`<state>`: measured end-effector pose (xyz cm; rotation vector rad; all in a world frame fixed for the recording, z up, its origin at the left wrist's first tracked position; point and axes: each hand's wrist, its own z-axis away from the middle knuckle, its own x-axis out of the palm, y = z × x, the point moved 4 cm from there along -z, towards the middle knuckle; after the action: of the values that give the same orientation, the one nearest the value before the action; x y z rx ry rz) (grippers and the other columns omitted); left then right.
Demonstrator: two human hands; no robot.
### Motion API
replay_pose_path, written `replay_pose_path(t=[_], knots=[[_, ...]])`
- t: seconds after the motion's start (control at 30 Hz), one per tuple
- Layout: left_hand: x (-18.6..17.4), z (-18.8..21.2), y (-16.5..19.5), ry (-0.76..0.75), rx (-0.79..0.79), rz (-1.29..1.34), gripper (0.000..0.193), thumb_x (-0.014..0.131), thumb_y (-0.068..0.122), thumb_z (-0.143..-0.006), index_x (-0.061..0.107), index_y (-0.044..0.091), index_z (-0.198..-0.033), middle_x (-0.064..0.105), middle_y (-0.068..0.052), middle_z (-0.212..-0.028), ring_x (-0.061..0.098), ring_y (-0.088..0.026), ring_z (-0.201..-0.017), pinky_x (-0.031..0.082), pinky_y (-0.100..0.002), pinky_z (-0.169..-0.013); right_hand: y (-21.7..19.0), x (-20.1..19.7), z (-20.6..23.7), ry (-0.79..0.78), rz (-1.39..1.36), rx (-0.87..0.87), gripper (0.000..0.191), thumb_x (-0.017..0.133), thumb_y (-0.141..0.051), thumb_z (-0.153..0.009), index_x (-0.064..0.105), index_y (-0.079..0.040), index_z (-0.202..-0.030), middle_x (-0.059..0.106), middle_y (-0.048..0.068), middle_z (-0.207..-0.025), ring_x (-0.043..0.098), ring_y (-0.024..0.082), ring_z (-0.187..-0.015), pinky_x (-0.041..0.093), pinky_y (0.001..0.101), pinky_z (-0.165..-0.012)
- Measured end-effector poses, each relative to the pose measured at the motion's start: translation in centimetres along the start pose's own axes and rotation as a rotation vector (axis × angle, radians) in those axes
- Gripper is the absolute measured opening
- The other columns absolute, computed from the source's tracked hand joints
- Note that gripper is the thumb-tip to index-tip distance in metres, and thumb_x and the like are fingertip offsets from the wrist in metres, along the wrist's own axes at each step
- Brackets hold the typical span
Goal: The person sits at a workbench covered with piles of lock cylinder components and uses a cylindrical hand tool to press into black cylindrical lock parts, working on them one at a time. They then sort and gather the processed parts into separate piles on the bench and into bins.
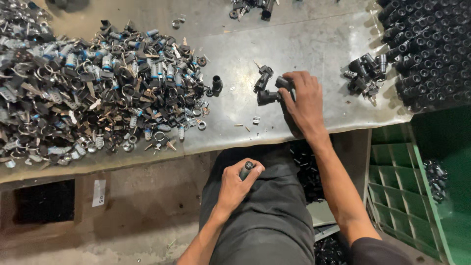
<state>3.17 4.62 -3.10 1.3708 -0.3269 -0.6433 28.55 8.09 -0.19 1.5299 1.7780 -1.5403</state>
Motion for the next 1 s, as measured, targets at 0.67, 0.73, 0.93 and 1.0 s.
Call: replay_pose_path(t=[0.67,0.73,0.93,1.0], knots=[[-5.5,-4.7,7.3,0.408,0.491,-0.552,0.010,0.075,0.018,-0.094,0.074,0.008,-0.095,0.073,-0.013,-0.092,0.070,-0.033,-0.080,0.053,-0.042,-0.070,-2.1,-1.3,7.9,0.260,-1.418,0.125,0.059,0.080,-0.002,-0.091,0.050,-0.007,-0.141,0.059,0.007,-0.125,0.062,0.024,-0.127,0.052,0.0372,-0.111],[-6.8,-7.8,8.4,0.484,0.556,-0.693,0.021,0.072,0.020,-0.095,0.074,0.011,-0.114,0.074,-0.013,-0.099,0.071,-0.035,-0.083,0.055,-0.045,-0.070,-3.2,-0.8,10.0,0.228,-1.493,0.184,0.053,0.078,-0.004,-0.095,0.051,-0.004,-0.140,0.059,0.010,-0.128,0.063,0.027,-0.127,0.053,0.0398,-0.110],[-7.0,-17.0,8.0,0.369,0.231,-1.240,0.047,0.078,0.036,-0.090,0.064,0.010,-0.126,0.073,-0.016,-0.086,0.071,-0.039,-0.078,0.052,-0.053,-0.062,-3.7,-0.9,14.5,0.203,-1.746,0.376,0.057,0.072,-0.013,-0.099,0.045,-0.003,-0.148,0.057,0.011,-0.131,0.061,0.028,-0.122,0.055,0.0421,-0.101],[-6.0,-17.0,8.6,0.341,0.290,-1.251,0.024,0.076,0.026,-0.094,0.068,0.012,-0.112,0.074,-0.013,-0.094,0.072,-0.037,-0.086,0.053,-0.052,-0.068,-3.1,-1.6,15.1,0.204,-1.797,0.393,0.061,0.071,-0.014,-0.101,0.041,-0.005,-0.152,0.056,0.012,-0.130,0.061,0.026,-0.121,0.054,0.0407,-0.101]])
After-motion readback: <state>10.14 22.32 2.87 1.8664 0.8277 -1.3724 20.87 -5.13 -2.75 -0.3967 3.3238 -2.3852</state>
